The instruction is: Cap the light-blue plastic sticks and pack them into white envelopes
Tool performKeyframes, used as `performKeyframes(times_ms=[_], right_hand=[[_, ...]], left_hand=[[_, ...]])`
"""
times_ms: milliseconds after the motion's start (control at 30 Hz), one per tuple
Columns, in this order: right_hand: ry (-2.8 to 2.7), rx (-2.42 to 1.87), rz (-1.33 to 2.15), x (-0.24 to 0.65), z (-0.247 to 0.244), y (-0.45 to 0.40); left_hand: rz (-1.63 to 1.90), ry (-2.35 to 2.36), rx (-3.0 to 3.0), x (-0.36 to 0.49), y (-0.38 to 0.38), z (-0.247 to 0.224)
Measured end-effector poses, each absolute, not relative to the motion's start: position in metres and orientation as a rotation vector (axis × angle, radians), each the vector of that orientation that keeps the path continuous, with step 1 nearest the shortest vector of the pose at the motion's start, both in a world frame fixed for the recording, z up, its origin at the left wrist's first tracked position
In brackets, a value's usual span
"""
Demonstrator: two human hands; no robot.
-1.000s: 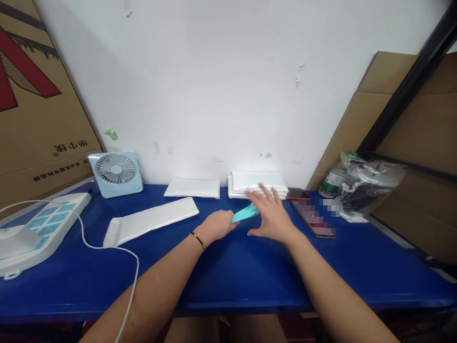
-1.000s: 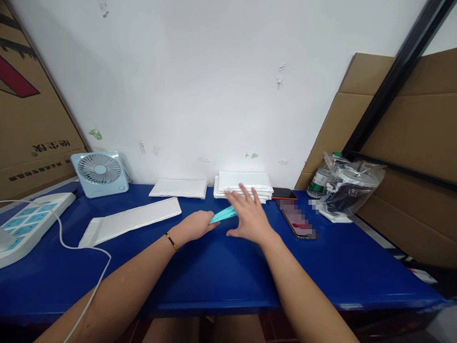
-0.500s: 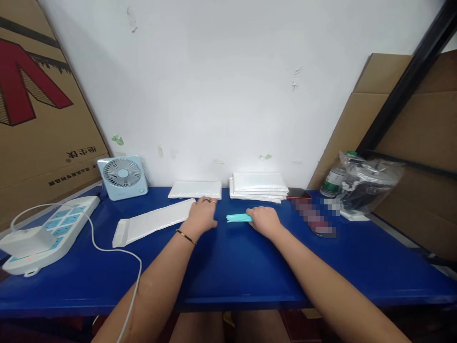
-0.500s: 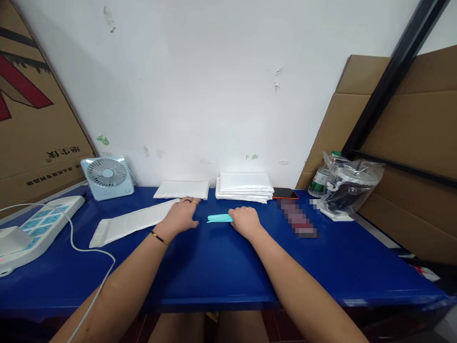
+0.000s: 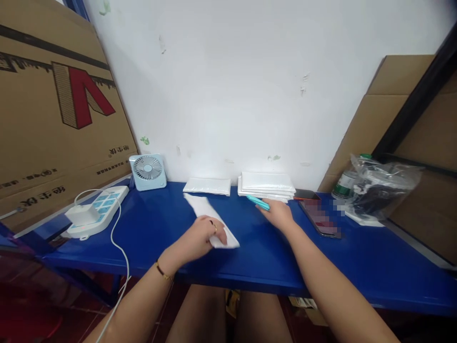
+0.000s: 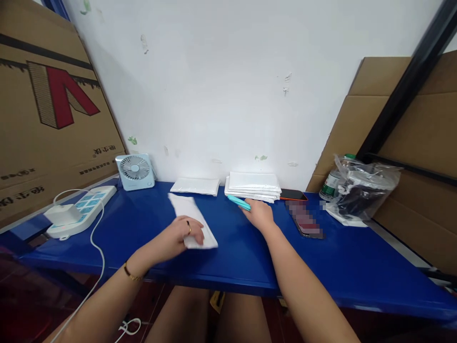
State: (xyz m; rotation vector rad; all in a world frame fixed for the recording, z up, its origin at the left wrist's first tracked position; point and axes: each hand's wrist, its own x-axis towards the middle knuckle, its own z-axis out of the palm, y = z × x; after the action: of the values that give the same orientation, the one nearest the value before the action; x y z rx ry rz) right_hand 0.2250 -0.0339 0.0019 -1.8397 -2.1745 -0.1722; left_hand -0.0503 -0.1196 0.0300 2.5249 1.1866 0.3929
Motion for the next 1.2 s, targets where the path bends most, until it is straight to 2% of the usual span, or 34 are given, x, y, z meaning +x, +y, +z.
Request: performKeyframes(times_ms=[100,233,400,533,667,833,1033,1200], right_hand=[[-2.081,-1.791,-0.096,0.238,0.005,-0.034],[-2.118,-1.766,-0.189,0.25,0.01,-0.04],[-2.279,-1.844,-0.338,0.252,0.013,-0.05],[-2.335,-1.887,-0.457,0.244,0.011,-0.051],[-2.406,-1.869,-0.535,0.249,0.008,-0.048],[-2.514,-1.827,-0.654,0.27,0.006,-0.045],[-2.615,-1.653,-0.748,0.272,-0.008,-0.035],[-2.618,-1.554,-0.83,0.271,-0.018,-0.024]], left_hand=[[0.334,0.922,2.483,-0.048,-0.145,0.029],[0.215,0.944,2.373,-0.073,-0.136,0.028],[0.431,1.692,2.139,-0.073,-0.106,0.018],[0.259,2.042,2.096,-0.016,-0.094,0.004],[0.052,1.913,2.328,0.01,-0.087,0.006],[-0.163,1.553,2.507,-0.017,-0.07,0.013],[0.2,1.518,2.445,-0.022,-0.058,-0.007],[0.329,1.459,2.429,-0.019,-0.055,-0.014]])
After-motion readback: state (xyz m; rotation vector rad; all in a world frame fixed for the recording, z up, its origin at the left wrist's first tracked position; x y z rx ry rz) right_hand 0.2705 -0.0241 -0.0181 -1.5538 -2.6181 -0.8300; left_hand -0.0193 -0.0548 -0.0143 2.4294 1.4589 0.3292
